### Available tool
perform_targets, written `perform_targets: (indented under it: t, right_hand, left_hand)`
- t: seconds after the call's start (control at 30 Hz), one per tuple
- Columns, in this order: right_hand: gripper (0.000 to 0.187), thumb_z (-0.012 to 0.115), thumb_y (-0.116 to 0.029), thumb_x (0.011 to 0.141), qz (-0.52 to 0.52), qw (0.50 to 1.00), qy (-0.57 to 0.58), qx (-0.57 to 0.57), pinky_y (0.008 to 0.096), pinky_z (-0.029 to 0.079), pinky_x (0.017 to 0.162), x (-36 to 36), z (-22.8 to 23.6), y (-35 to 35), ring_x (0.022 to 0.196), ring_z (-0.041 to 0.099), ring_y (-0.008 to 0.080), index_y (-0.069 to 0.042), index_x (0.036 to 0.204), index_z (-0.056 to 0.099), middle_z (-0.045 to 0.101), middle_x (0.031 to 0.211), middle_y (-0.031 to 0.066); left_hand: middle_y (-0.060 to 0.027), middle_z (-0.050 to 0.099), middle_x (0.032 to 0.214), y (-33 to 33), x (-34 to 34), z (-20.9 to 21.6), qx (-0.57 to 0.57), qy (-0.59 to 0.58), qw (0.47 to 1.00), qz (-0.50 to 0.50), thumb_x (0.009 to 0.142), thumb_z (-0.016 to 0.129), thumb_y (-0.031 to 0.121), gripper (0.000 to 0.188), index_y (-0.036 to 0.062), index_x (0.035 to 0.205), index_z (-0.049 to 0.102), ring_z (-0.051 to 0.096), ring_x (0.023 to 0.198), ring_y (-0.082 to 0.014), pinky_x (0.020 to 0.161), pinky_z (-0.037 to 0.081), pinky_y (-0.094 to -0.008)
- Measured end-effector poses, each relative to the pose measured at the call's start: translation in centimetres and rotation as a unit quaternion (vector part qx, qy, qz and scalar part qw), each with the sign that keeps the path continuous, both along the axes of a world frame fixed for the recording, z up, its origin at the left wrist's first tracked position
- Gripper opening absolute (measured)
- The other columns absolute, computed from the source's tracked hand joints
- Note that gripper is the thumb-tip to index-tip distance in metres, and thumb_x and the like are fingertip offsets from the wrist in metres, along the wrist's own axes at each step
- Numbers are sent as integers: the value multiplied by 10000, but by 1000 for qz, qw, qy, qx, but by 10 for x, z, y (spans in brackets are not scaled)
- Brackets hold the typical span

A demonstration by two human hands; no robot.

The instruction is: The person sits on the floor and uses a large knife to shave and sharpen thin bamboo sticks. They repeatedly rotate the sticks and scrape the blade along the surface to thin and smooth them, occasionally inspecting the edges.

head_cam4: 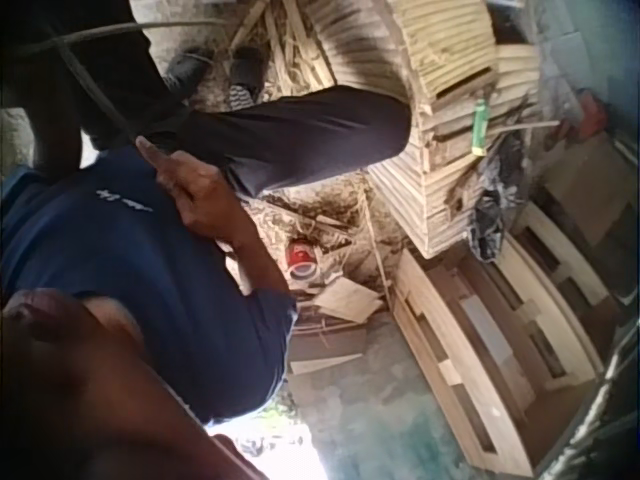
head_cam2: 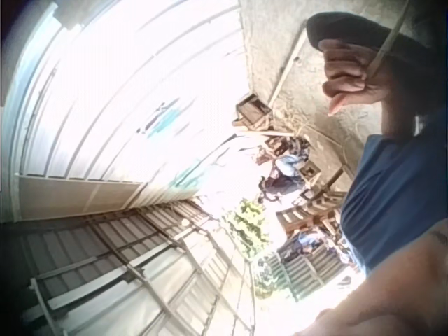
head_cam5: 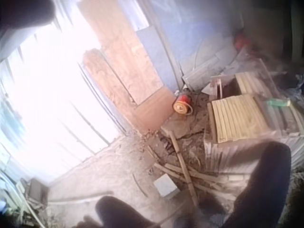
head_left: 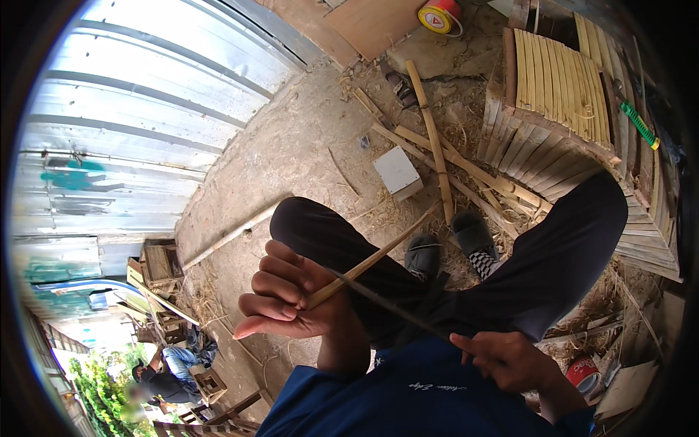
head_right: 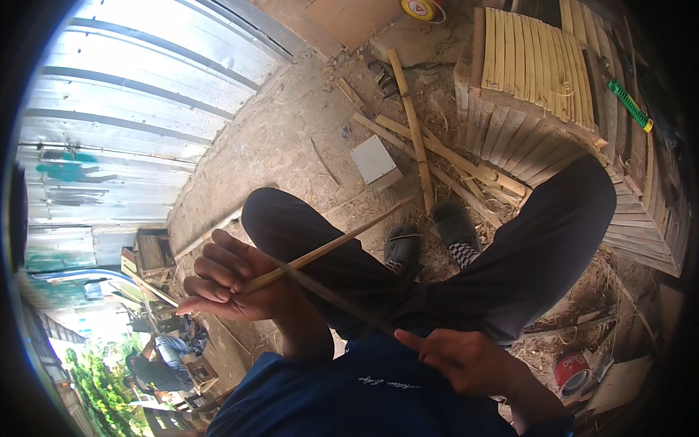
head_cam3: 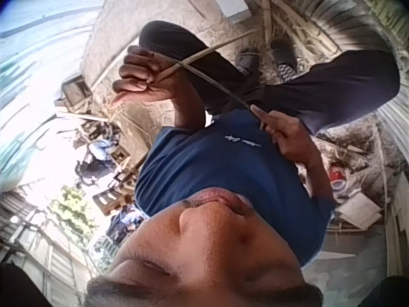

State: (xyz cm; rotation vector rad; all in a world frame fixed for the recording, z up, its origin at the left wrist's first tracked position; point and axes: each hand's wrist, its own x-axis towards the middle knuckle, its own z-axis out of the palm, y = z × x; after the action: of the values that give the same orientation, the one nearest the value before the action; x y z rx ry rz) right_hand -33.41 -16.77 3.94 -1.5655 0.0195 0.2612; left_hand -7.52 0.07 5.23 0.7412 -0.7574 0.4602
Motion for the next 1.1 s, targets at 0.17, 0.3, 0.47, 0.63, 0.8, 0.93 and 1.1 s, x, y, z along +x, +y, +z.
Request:
perform_targets:
  t: [0.17,0.3,0.47,0.63,0.8,0.93,1.1]
  right_hand:
    - [571,558,57,937,5,999,14,33,275,532,596,0,-4,2,613,610,121,-124,1478,530,661,868,79]
    - [559,559,52,942,2,999,3,36,279,531,605,-1,-5,5,621,615,129,-118,1473,535,650,835,77]
    - [554,574,43,940,-10,1000,13,-1,277,524,628,-1,-6,9,643,626,135,-121,1468,543,646,819,77]
    - [551,593,47,922,5,999,-36,7,282,522,622,0,-8,12,646,629,135,-104,1451,559,636,786,72]
    - [548,613,53,899,-13,1000,-4,-25,296,519,612,3,-14,10,643,632,162,-75,1430,575,628,770,84]
    - [539,614,44,895,-38,999,9,1,310,506,601,3,-15,13,629,621,183,-71,1421,582,616,759,93]
    - [554,614,46,876,-41,999,-2,-34,324,493,604,4,-14,17,609,582,191,-70,1417,586,585,730,91]
  left_hand:
    - [28,349,498,-6,-2,0,8,-4,996,84,1076,246,578,632,170,652,476,356,632,-122,796,340,-315]
    - [38,330,494,-10,-5,0,4,-7,994,113,1083,246,566,630,175,644,471,349,747,-125,857,342,-322]
    - [44,295,499,-11,-6,2,3,16,992,126,1090,235,552,627,178,636,452,343,753,-127,871,345,-331]
    - [43,283,521,-12,-7,3,-6,11,991,135,1092,238,547,620,182,631,430,329,744,-126,859,338,-324]
    - [45,283,530,-11,-7,2,0,20,990,138,1094,242,543,613,186,631,429,321,739,-124,831,325,-327]
    - [41,282,544,-11,-6,2,17,7,990,142,1095,250,539,609,187,632,428,310,737,-126,816,318,-325]
    - [34,291,556,-10,-3,2,-17,25,990,139,1095,257,537,603,185,632,417,312,745,-134,821,323,-324]
